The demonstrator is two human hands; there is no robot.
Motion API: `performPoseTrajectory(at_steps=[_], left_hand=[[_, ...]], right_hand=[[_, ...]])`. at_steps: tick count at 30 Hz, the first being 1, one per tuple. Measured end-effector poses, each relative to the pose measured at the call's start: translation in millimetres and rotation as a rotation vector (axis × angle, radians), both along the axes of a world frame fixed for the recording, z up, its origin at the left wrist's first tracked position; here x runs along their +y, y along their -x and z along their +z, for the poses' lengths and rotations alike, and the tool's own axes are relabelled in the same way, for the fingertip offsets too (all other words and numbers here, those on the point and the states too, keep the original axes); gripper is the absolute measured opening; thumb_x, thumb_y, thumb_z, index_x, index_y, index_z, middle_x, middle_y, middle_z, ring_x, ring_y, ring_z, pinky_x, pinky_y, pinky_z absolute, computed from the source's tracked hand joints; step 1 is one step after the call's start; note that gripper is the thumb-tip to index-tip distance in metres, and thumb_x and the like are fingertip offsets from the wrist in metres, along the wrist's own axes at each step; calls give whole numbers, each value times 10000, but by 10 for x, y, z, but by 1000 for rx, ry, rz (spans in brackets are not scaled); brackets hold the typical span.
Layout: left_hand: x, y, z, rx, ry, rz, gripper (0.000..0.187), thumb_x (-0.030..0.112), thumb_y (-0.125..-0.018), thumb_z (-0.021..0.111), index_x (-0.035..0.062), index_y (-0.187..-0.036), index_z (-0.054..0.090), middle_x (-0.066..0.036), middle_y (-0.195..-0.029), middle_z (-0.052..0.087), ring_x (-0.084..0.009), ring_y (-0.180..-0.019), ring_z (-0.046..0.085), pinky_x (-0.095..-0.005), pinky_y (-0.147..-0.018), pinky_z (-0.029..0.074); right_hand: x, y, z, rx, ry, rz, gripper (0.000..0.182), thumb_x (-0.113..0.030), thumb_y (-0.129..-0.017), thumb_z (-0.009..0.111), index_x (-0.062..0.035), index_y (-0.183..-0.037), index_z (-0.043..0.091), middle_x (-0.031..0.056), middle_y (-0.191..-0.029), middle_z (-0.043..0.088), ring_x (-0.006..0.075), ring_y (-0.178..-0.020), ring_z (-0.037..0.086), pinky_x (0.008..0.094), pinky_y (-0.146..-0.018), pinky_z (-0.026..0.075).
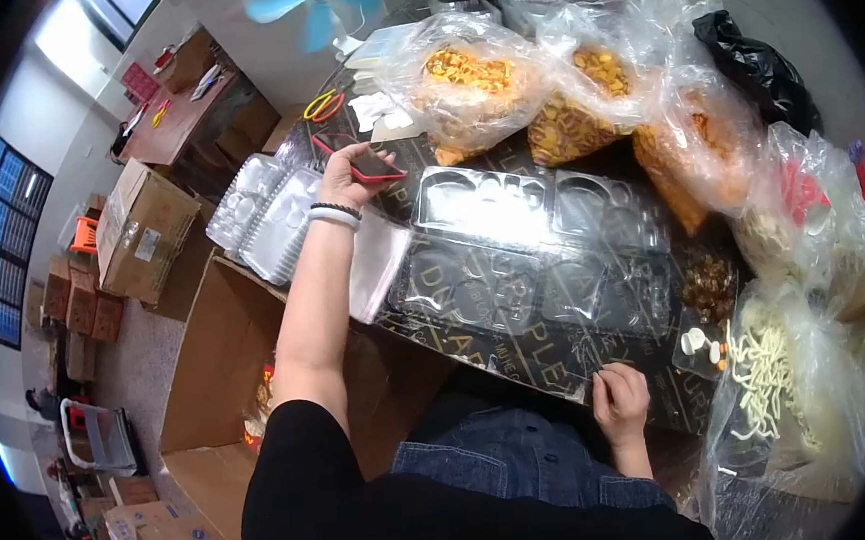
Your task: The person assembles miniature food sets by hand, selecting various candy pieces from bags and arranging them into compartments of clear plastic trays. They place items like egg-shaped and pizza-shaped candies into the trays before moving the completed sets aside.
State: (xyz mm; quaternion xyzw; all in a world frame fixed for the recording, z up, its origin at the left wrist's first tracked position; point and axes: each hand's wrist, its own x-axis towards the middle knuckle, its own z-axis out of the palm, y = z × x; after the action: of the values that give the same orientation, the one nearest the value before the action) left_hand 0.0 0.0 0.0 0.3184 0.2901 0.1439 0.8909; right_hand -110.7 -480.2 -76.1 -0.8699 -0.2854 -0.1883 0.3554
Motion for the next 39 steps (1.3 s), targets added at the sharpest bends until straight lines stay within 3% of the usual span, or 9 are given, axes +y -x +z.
performPoseTrajectory(at_steps=[5,11,16,17,21,22,23,26,39], left_hand=[[684,-303,-401,42,55,-96,288,-58,-794,491,-114,-1069,430,-327,-1093,501,-492,-1029,513,-610,-955,390],[1496,-637,-899,334,-366,-16,156,54,-863,562,27,-1016,575,-147,-943,645,-284,-803,649,-419,-728,563],[941,-590,-680,494,-1113,30,342,24,-714,574,-19,-1054,585,-118,-918,641,-230,-764,639,-344,-686,525],[1052,-636,-655,792,-1648,-90,318,90,-728,607,-20,-1027,605,-127,-915,649,-215,-778,639,-332,-685,513],[195,-345,-520,156,-1844,-206,434,246,-821,643,-60,-1116,553,-209,-1117,591,-266,-983,584,-323,-837,445],[-331,-113,-345,32,-1687,-356,486,284,-842,627,-51,-1178,522,-235,-1248,506,-303,-1123,517,-340,-928,404],[-740,113,-316,59,-1915,-362,492,291,-869,585,-39,-1224,499,-248,-1312,444,-348,-1217,439,-352,-1006,343],[-1700,669,-273,224,-2023,-735,687,469,-859,536,153,-1416,289,-244,-1480,119,-433,-1368,79,-708,-980,55],[-2022,286,-592,454,-2182,-682,693,568,-867,442,153,-1406,311,-208,-1466,213,-438,-1354,135,-702,-990,71]], right_hand=[[-8,20,67,5,-25,-21,121,-10,-686,691,-45,-780,622,76,-819,628,250,-734,606,330,-684,474],[-70,-8,42,-5,-55,-10,108,-31,-700,694,-44,-783,626,70,-831,635,232,-734,616,322,-673,482],[-83,14,26,19,-43,9,103,-49,-718,682,-35,-794,614,70,-843,622,228,-750,613,321,-705,476],[-83,7,14,13,-52,12,101,-50,-719,682,-38,-793,614,68,-842,623,226,-755,615,317,-713,474],[-95,-18,21,17,-56,27,110,-43,-719,682,-35,-809,621,74,-854,629,231,-772,618,321,-713,476],[-111,-17,28,72,-124,19,113,-35,-718,681,-31,-815,623,81,-860,631,236,-778,618,323,-715,476],[-134,-9,37,129,-191,6,117,-27,-718,679,-26,-821,625,88,-866,632,240,-783,618,326,-716,477],[-281,-90,194,15,-178,-162,139,-11,-717,676,-17,-847,630,104,-886,634,258,-808,614,327,-712,474],[172,-648,44,18,303,-44,450,-300,-770,681,-100,-1155,563,198,-1306,425,339,-1270,346,472,-1006,261]])
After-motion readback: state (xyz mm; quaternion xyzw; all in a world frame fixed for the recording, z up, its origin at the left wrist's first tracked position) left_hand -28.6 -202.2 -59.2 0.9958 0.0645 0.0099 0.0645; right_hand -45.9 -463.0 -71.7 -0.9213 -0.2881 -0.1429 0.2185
